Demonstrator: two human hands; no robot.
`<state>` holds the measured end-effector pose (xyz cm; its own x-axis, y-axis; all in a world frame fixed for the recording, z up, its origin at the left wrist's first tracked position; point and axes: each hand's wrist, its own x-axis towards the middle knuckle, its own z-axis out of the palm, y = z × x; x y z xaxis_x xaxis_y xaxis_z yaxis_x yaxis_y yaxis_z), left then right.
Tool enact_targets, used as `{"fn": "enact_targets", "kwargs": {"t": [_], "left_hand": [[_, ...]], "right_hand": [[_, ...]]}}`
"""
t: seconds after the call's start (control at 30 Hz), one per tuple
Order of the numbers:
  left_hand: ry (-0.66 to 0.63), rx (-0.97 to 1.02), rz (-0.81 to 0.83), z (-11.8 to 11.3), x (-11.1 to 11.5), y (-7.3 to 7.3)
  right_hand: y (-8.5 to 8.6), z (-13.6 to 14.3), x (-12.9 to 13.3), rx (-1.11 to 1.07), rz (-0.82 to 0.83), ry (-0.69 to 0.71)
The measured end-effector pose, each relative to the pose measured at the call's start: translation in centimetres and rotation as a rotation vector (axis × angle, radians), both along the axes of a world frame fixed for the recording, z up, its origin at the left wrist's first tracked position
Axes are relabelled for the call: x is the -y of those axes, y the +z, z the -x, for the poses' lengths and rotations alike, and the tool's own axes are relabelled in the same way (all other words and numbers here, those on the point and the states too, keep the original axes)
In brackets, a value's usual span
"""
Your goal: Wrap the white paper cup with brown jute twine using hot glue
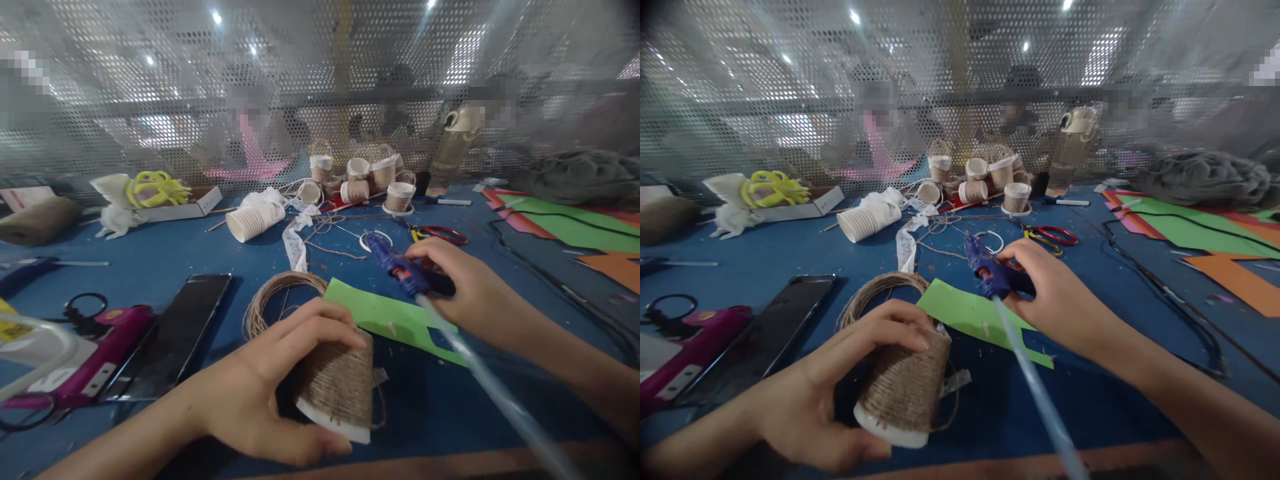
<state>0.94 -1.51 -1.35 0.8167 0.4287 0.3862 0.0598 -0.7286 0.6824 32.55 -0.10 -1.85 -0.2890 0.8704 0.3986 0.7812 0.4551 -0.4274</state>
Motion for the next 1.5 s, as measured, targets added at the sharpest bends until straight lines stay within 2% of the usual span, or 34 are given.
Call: {"fn": "enact_targets", "kwargs": {"t": [0.07,0.17,0.27,0.4,0.5,0.67,0.77,0.83,0.9,1.13,1.27,1.5], "left_hand": [[0.041,0.060,-0.032,0.3,-0.3,0.2],[0.134,0.141,-0.051,0.7,-0.7,0.4],[0.178,0.224,-0.019,0.8,-0.9,0.5],[0.164,0.264,0.050,0.5,-0.8,0.6],[0.157,0.261,0.094,0.3,-0.7,0.6],[0.239,0.303,0.029,0.4,-0.8,0.0],[0.340,0.331,-0.177,0.7,-1.2,-0.4],[0.366,0.314,-0.388,1.0,-1.5,-0.4],[0.380,0.324,-0.512,1.2,-1.5,-0.3],[0.366,0.385,-0.566,1.3,-1.4,0.6],[0.310,0.414,-0.635,1.4,-1.7,1.1],[0.254,0.406,-0.593,1.3,-1.5,1.4]], "right_hand": [[0.2,0.4,0.3,-0.120,0.007,-0.065],[0.3,1.4,1.2,-0.361,0.147,-0.120],[0.0,2.1,1.9,-0.620,0.335,-0.086],[-0.7,2.0,2.4,-0.786,0.397,0.020],[-1.2,1.7,2.7,-0.798,0.383,0.094],[-1.3,1.8,3.0,-0.714,0.356,0.037],[-0.9,1.9,3.0,-0.612,0.277,0.087],[-0.5,1.9,3.0,-0.556,0.179,0.167],[-0.1,1.9,2.8,-0.521,0.105,0.266],[0.0,1.3,2.1,-0.435,0.003,0.556],[-0.1,1.1,2.0,-0.430,-0.017,0.584],[-0.3,1.0,1.9,-0.422,-0.028,0.573]]}}
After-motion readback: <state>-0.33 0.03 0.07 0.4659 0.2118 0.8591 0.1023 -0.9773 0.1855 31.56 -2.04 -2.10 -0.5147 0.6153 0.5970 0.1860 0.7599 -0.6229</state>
